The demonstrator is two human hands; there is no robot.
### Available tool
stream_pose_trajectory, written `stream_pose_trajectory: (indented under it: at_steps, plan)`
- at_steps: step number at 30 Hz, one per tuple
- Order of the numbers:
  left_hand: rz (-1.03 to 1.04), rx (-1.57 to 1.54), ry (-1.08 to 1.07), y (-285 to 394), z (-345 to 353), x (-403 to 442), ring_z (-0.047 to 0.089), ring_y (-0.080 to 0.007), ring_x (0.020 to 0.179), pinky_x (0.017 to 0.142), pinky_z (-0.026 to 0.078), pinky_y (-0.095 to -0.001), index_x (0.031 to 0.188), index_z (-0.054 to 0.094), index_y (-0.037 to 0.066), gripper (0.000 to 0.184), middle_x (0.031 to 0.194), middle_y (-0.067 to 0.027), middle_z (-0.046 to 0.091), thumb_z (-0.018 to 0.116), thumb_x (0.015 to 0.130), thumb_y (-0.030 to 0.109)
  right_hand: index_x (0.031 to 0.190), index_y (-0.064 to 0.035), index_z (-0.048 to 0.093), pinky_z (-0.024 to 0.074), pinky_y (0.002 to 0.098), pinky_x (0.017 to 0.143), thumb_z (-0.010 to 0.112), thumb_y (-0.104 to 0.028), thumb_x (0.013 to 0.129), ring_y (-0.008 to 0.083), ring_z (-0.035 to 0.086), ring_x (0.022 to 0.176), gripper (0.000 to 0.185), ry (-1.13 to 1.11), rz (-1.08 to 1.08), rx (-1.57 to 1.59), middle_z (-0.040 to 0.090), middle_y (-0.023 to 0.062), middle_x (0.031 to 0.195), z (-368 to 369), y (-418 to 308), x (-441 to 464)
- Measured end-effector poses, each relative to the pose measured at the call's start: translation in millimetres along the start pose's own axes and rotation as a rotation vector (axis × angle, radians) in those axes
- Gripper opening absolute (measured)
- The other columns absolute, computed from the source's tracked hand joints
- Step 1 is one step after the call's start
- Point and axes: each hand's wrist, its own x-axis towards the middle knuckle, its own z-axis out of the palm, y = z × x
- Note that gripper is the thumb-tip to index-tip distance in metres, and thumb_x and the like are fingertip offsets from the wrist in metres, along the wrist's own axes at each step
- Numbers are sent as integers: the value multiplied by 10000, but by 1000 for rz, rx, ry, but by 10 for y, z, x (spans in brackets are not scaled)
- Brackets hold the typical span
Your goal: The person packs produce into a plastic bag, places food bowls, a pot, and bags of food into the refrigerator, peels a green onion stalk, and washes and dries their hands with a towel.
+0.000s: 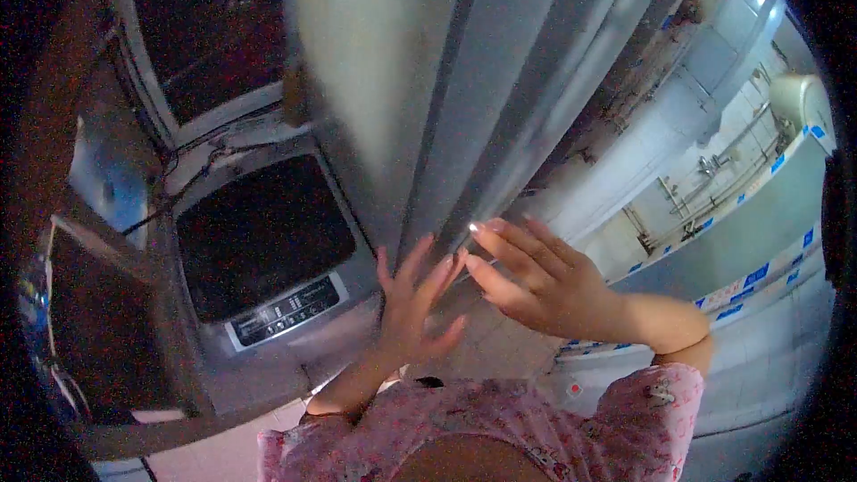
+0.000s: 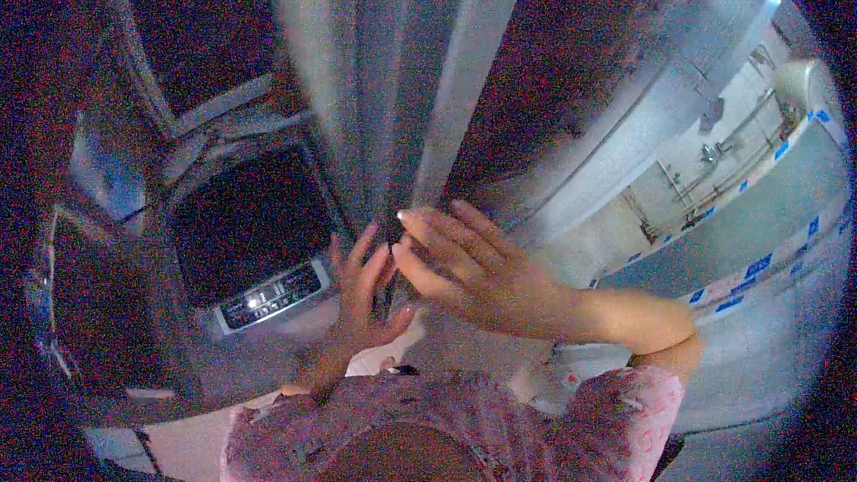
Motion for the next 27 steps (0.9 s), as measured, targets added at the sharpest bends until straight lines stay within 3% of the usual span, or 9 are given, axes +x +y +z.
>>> stream_pose_trajectory:
  at_steps: [2,5,9,12,16,20,23,26,27]
  plan:
    - [-2,759,-212,38,-56,46,213,-303,1305,1017,-24,-540,1346,223,117,769,1386,-150,280,586,730,400,1170,-100,426,295,463,1003,623,-276,748,312,408,1185,497,-7,12,65,403,169,1283,-36,7,26]
    - [-53,1888,-600,146,-141,124,175,-280,1323,1052,22,-462,1385,130,175,799,1428,-143,193,520,773,508,1232,-113,348,216,509,1025,652,-364,745,274,302,1270,627,368,-28,683,308,159,1360,183,-65,1]
    - [-7,3191,-1033,359,-329,18,132,-245,1334,1054,84,-412,1401,62,246,830,1457,-115,79,403,760,647,1331,-124,155,150,460,1055,512,-588,713,240,179,1314,851,468,-154,2061,162,107,1422,645,-413,319]
    - [496,4019,-1576,611,-539,-170,100,-218,1340,1045,131,-387,1405,25,298,858,1472,-90,-5,309,733,750,1405,-132,10,100,423,1078,407,-755,690,215,87,1346,1028,192,-147,3128,53,68,1468,880,-754,553]
    - [646,3592,-2716,1055,-473,-626,132,-222,1332,1039,151,-380,1408,47,284,815,1475,-71,5,298,765,717,1405,-141,-1,62,437,1080,393,-766,683,223,26,1352,1033,-448,-265,3314,-16,61,1471,1075,-998,698]
    - [404,3065,-3379,1538,-430,-1115,54,-271,1348,1064,93,-468,1409,59,240,811,1468,-104,-19,368,784,655,1407,-153,9,6,482,1068,406,-696,739,224,-31,1354,948,-921,-440,3444,-53,54,1471,1159,-1573,761]
    - [182,2504,-3800,2110,-320,-1496,51,-279,1347,1067,77,-475,1408,84,232,795,1467,-106,1,388,792,632,1402,-198,141,9,494,1068,451,-579,801,219,-11,1355,776,-1253,-665,3437,-15,54,1472,1039,-2123,621]
    - [-161,2026,-3989,2551,-206,-1878,67,-284,1345,1069,43,-491,1396,169,214,742,1462,-113,59,413,805,591,1364,-182,271,0,524,1064,502,-472,822,239,20,1353,656,-1614,-494,3306,68,66,1467,996,-2682,490]
    - [-256,1877,-4025,2692,-309,-2037,67,-284,1345,1069,38,-496,1391,191,208,732,1460,-115,74,415,806,586,1260,-141,432,108,497,1073,485,-328,874,247,165,1330,432,-1733,-392,3257,264,88,1412,884,-2950,553]
